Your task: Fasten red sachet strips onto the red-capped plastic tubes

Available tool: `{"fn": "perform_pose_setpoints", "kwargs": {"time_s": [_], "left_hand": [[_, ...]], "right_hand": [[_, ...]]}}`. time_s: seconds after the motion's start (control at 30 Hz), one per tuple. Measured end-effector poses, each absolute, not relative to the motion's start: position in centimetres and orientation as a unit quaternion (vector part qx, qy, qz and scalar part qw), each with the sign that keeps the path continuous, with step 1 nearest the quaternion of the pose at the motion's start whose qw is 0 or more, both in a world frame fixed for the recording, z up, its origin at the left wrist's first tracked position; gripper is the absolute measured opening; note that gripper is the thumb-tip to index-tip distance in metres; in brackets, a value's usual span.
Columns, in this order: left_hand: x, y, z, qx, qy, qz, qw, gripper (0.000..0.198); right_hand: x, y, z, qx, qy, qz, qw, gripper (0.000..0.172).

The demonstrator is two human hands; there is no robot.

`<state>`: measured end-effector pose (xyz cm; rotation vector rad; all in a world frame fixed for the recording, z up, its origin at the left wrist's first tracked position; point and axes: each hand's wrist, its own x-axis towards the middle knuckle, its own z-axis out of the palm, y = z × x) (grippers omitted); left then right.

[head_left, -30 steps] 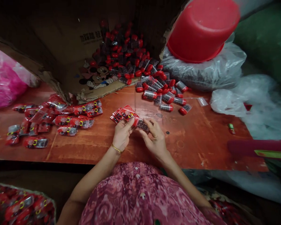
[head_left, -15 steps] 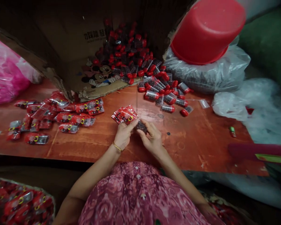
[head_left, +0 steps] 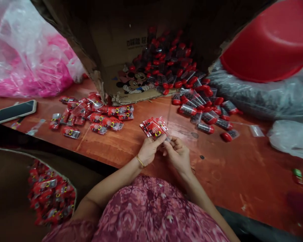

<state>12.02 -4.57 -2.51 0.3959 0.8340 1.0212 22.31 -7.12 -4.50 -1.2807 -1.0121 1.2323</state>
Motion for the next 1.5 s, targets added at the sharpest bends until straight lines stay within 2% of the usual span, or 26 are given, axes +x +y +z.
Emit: {"fn": "perform_pose_setpoints", "kwargs": {"time_s": [0.1,0.23,0.37,0.5,0.67,0.73,0.83,0.93,1.0,1.1,1.23,1.33,1.5], "left_hand": [[10.8,-4.7,-2.4,0.164,0.383,0.464,0.782,0.035],[8.0,-4.8,-2.3,0.094,0.422,0.429,0.793,0.015],[5.6,-4.7,-2.3,0.053,0.481,0.355,0.800,0.021],[3.4,-4.1,-1.6,0.013,0.540,0.411,0.734,0.022],[1.9,-4.2,-0.5,-0.057,0.540,0.514,0.664,0.031],[2.3,-5.0,-0.5,-0.069,0.533,0.475,0.697,0.033],[3.8,-6.6,-0.5,-0.063,0.539,0.373,0.752,0.032],[5.5,-7.3,-0.7,0.075,0.563,0.350,0.744,0.026],[6.6,-6.4,-1.0,0.268,0.586,0.378,0.665,0.018],[8.3,-3.1,-1.9,0.553,0.590,0.380,0.449,0.016],[10.2,1.6,-3.8,0.747,0.582,0.215,0.238,0.026],[10.7,3.0,-4.7,0.788,0.583,0.108,0.166,0.026],[10.6,2.3,-4.9,0.792,0.584,0.119,0.129,0.027]], "right_hand": [[21.2,-6.1,-4.7,-0.525,-0.444,0.511,0.516,0.032],[19.6,-4.5,-5.0,-0.529,-0.587,0.397,0.467,0.034],[18.1,-3.2,-4.6,-0.514,-0.744,0.231,0.359,0.036],[19.4,-1.8,-3.8,-0.521,-0.797,0.107,0.287,0.035],[27.2,2.3,-4.6,-0.698,-0.659,-0.028,0.279,0.037],[30.0,4.0,-5.6,-0.726,-0.634,-0.043,0.263,0.039],[32.1,5.0,-7.0,-0.691,-0.675,-0.033,0.257,0.033],[32.5,3.8,-7.8,-0.624,-0.721,-0.028,0.300,0.030],[32.7,2.4,-8.1,-0.579,-0.744,-0.019,0.333,0.031],[33.2,0.2,-8.3,-0.549,-0.749,-0.013,0.371,0.029],[33.4,-2.0,-8.0,-0.573,-0.718,-0.020,0.394,0.028],[32.8,-3.0,-7.6,-0.587,-0.695,-0.040,0.413,0.025],[30.3,-3.9,-6.3,-0.586,-0.668,-0.050,0.456,0.017]]}}
